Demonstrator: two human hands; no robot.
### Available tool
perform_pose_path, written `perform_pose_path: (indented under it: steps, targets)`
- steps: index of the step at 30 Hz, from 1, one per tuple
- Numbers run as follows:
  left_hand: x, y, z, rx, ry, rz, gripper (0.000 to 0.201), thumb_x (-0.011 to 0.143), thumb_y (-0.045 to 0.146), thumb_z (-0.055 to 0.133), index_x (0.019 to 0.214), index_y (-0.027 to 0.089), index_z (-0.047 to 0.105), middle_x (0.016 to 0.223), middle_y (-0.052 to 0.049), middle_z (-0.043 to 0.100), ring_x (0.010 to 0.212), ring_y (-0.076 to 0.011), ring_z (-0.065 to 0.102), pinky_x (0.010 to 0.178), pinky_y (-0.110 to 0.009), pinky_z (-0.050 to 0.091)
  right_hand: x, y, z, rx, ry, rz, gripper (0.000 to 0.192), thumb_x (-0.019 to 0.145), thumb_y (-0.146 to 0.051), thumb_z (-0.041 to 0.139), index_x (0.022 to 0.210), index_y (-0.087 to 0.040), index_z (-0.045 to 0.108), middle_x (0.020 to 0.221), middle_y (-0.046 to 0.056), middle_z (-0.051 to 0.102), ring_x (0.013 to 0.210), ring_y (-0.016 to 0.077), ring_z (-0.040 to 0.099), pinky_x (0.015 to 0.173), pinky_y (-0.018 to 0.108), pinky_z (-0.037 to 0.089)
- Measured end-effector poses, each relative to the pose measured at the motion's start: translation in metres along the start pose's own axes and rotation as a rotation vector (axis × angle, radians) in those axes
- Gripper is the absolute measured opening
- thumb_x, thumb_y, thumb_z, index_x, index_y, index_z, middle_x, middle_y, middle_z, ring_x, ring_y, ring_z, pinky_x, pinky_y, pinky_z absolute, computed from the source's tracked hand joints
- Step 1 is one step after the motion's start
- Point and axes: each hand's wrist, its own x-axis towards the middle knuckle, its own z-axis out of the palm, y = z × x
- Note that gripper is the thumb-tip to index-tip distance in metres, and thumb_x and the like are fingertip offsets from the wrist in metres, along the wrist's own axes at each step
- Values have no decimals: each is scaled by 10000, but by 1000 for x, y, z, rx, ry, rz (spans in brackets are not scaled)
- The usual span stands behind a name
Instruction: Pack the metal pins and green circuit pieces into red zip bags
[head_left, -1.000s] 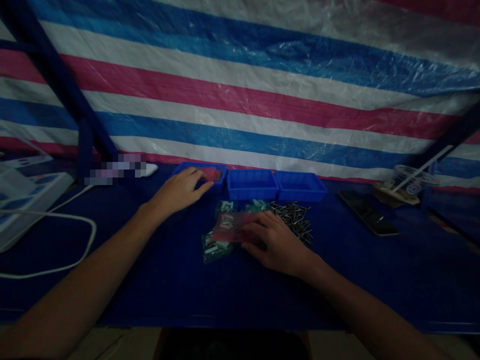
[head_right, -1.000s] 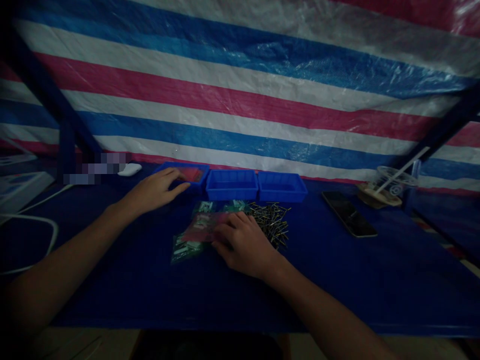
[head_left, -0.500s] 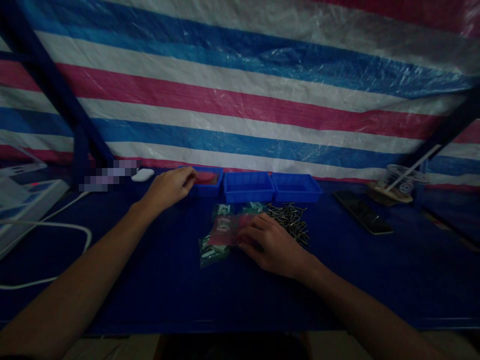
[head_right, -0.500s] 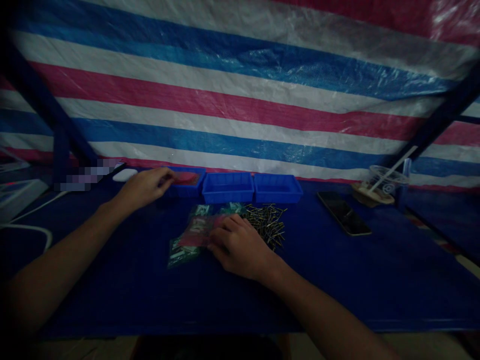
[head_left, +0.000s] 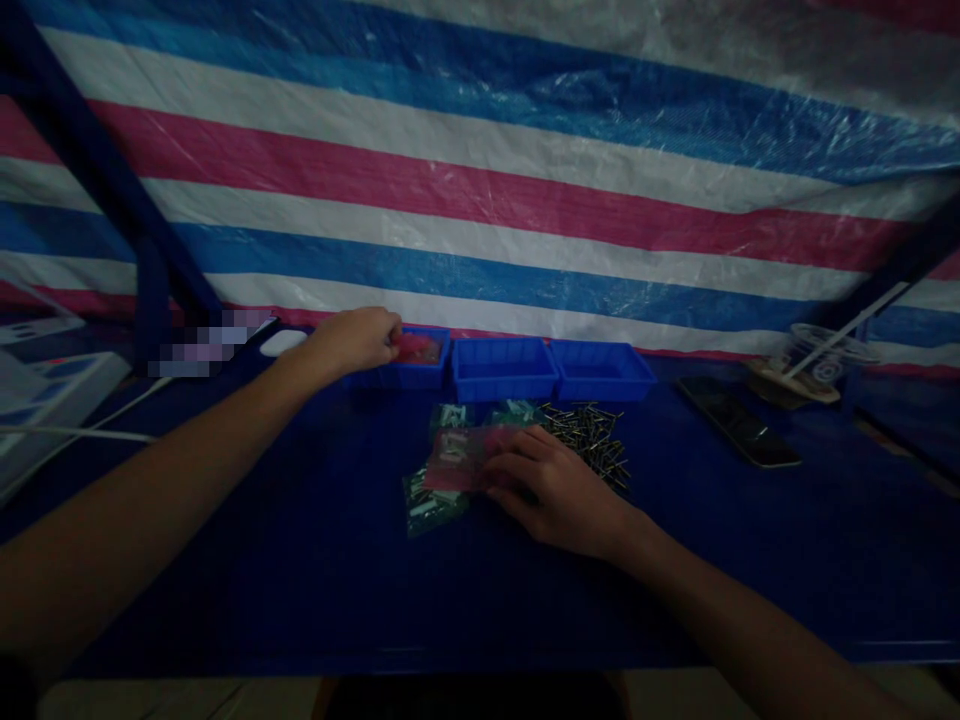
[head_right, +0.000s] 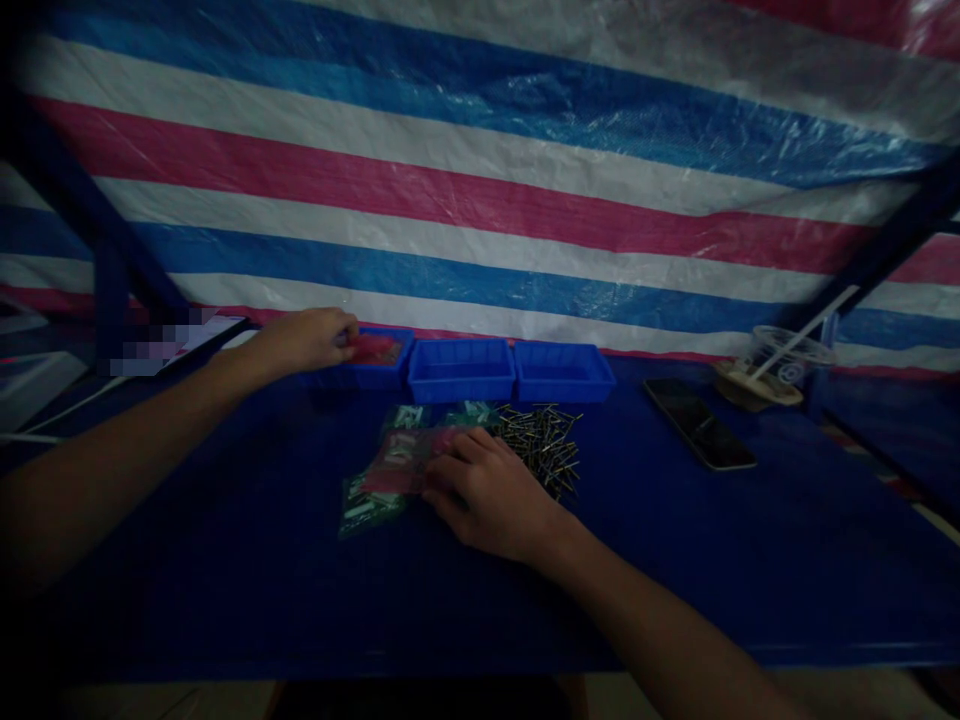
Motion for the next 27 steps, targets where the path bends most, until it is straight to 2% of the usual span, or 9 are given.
perform_pose_path:
  steps: [3,5,7,10,12,14,17,23,27]
  targets:
    - [-9,12,-2,131,55,6,209,741,270,488,887,170,600,919,-106,643,840,-271,599,658,-317,416,0,0,0,3,-8,2,211,873,-283,479,987,-176,621,907,63,591,913,181,490,835,348,413]
    - [-14,15,3,106,78,-17,206,737,215,472,899,177,593,914,-97,647,855,-265,601,667,-314,415,0,0,1,4,-12,7,215,875,-287,476,993,-179,620,904,60,587,911,181,487,826,345,415]
    - [-13,11,12,-39,72,-25,221,721,205,496,923,184,584,888,-84,654,846,-254,608,671,-310,421,0,1,2,2,-13,9,221,876,-293,473,999,-181,618,897,56,584,908,180,485,817,341,417]
    - [-4,0,27,-417,44,-48,334,683,258,569,1002,164,547,857,-79,665,777,-221,623,647,-295,440,0,0,1,-8,-20,12,221,877,-294,472,998,-180,617,906,56,583,918,178,484,820,337,415]
    - [3,-5,31,-608,-4,-47,335,685,345,583,951,143,562,834,-86,671,745,-205,624,647,-290,447,1,0,1,-11,-20,11,218,877,-292,472,997,-179,615,907,58,584,925,177,485,825,335,414]
    - [4,-4,30,-670,-57,-4,340,716,458,548,835,143,597,816,-88,674,752,-203,621,669,-291,447,1,0,0,-10,-19,8,218,879,-291,470,1000,-181,614,903,58,585,926,175,487,830,332,414]
    - [-8,8,19,-547,-46,48,435,760,558,468,791,161,642,830,-76,674,774,-211,612,704,-301,439,0,-1,0,-10,-27,19,222,867,-311,488,1002,-187,614,914,59,586,928,178,489,833,336,417]
    - [-47,30,4,-107,180,113,466,812,546,393,917,171,651,976,-91,631,957,-259,551,871,-382,386,-1,0,3,-11,-10,49,253,821,-344,554,1014,-192,614,975,72,580,959,198,489,834,370,416]
    - [-54,28,7,-75,143,81,458,841,517,360,951,167,634,1005,-91,624,950,-251,558,858,-371,402,0,-1,6,-24,22,61,189,828,-302,541,949,-185,628,934,67,586,930,195,494,811,364,417]
